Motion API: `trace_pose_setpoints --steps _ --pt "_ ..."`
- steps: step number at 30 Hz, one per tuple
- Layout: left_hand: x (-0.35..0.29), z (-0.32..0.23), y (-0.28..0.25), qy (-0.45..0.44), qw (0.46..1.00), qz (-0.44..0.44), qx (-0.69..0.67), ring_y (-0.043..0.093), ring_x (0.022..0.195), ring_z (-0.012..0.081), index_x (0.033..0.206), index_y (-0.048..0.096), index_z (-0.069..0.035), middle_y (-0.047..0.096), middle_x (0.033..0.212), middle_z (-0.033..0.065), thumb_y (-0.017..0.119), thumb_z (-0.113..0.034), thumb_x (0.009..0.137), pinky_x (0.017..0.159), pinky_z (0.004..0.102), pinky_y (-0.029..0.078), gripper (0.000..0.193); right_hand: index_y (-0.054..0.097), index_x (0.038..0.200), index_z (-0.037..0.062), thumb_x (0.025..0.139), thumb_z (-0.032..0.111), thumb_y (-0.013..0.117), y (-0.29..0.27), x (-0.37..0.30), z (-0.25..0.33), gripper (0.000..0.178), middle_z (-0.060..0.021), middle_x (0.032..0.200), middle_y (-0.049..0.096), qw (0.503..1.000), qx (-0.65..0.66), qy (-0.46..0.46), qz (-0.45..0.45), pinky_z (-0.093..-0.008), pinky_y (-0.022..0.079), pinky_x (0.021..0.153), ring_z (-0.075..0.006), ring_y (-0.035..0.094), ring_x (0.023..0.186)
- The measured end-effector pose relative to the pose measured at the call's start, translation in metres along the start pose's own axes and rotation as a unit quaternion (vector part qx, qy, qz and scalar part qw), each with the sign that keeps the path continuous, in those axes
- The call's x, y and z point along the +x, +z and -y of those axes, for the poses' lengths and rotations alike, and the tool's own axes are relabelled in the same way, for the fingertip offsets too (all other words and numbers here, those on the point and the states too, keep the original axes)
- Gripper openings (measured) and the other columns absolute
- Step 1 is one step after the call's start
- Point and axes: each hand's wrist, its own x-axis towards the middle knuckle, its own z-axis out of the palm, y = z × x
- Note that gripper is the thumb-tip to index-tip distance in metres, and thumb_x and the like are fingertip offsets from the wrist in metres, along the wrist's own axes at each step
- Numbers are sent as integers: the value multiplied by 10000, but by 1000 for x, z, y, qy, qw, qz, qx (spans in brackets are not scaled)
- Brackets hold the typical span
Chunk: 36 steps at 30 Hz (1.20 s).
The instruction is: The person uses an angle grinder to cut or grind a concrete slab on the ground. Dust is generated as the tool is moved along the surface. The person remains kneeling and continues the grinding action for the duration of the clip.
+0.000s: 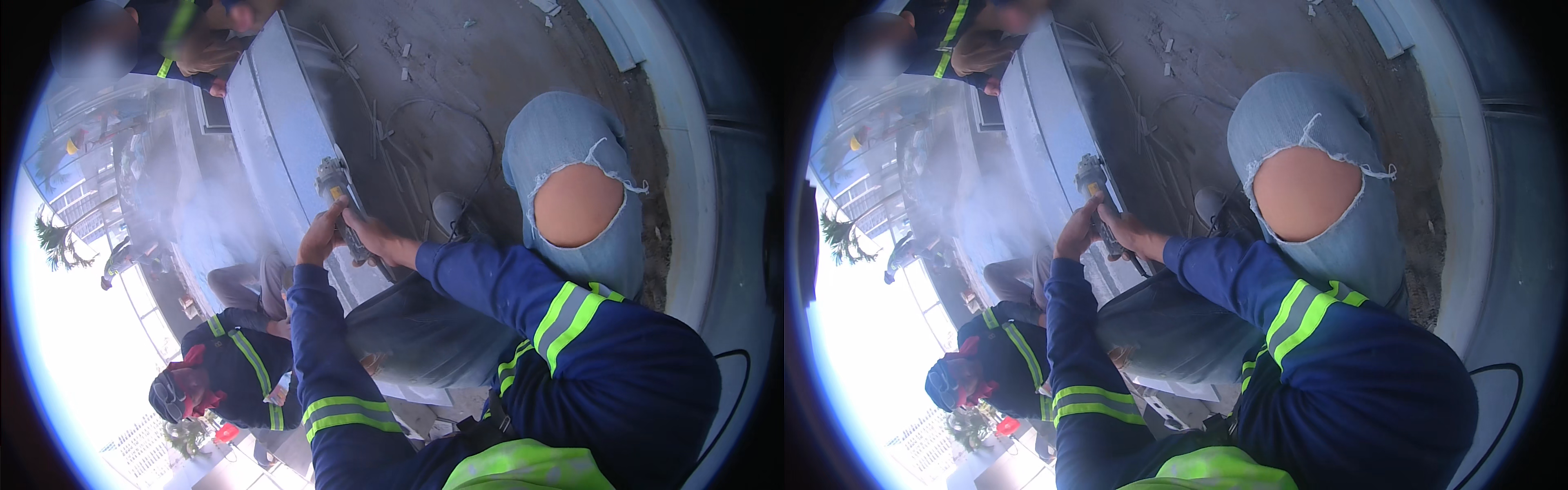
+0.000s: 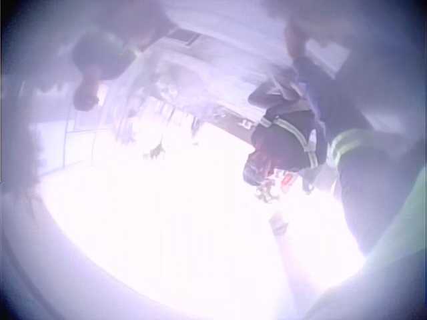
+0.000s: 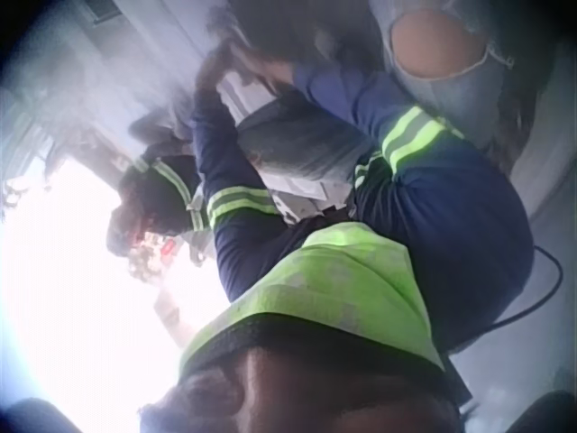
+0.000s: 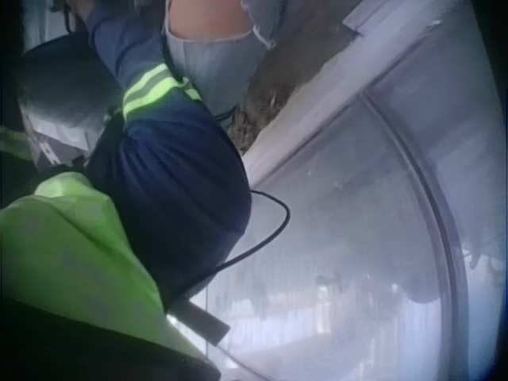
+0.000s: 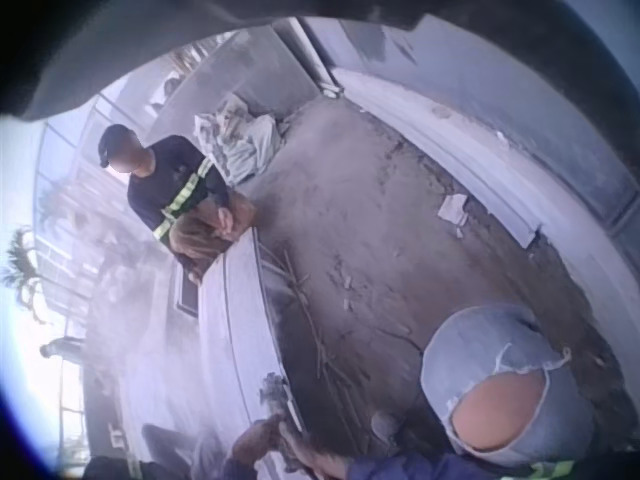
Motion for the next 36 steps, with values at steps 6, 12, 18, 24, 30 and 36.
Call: trace_pose_setpoints --steps 6,12,18,24,30,36 --pt "1 2 3 26 999 -19 27 783 915 213 1281 712 1 775 1080 100 644 -606 1104 810 398 685 636 605 1418 27 1127 739 419 3 0 6 792 -77 908 693 1000 -8 1 -6 -273 412 365 -199 758 625" --pt "-10 5 3 34 992 -51 106 760 975 214 1256 750 24 781 1087 108 657 -702 1046 821 373 622 762 674 1282 -45 1073 758 537 12 -17 4 841 -107 907 704 997 -32 -49 -54 -304 459 381 -216 748 607" --pt "-29 -21 24 107 985 -36 133 729 896 192 1260 772 39 780 1000 91 657 -696 1049 789 327 573 773 705 1299 37 1030 568 757 12 -45 25 598 -76 968 739 995 -26 -84 -49 -257 436 405 -167 737 652" --pt "-4 -85 70 193 969 -13 156 752 944 247 1284 753 120 787 1030 169 686 -667 1040 833 390 586 826 749 1221 73 974 380 820 -29 -52 80 400 -29 896 717 996 15 -87 -22 -229 421 440 -142 728 683" --pt "66 -142 99 233 942 15 241 784 939 302 1290 762 119 795 1045 228 699 -705 1012 802 402 623 871 721 1118 63 973 302 792 -91 -15 126 288 -54 887 713 989 50 -112 -86 -234 413 415 -162 724 671" --pt "46 -80 50 237 969 34 56 745 1065 210 1411 679 81 774 1194 163 657 -638 1094 940 352 605 786 670 1155 80 1002 276 787 -117 -17 169 275 -104 940 712 978 72 -112 -158 -231 430 392 -200 722 723"
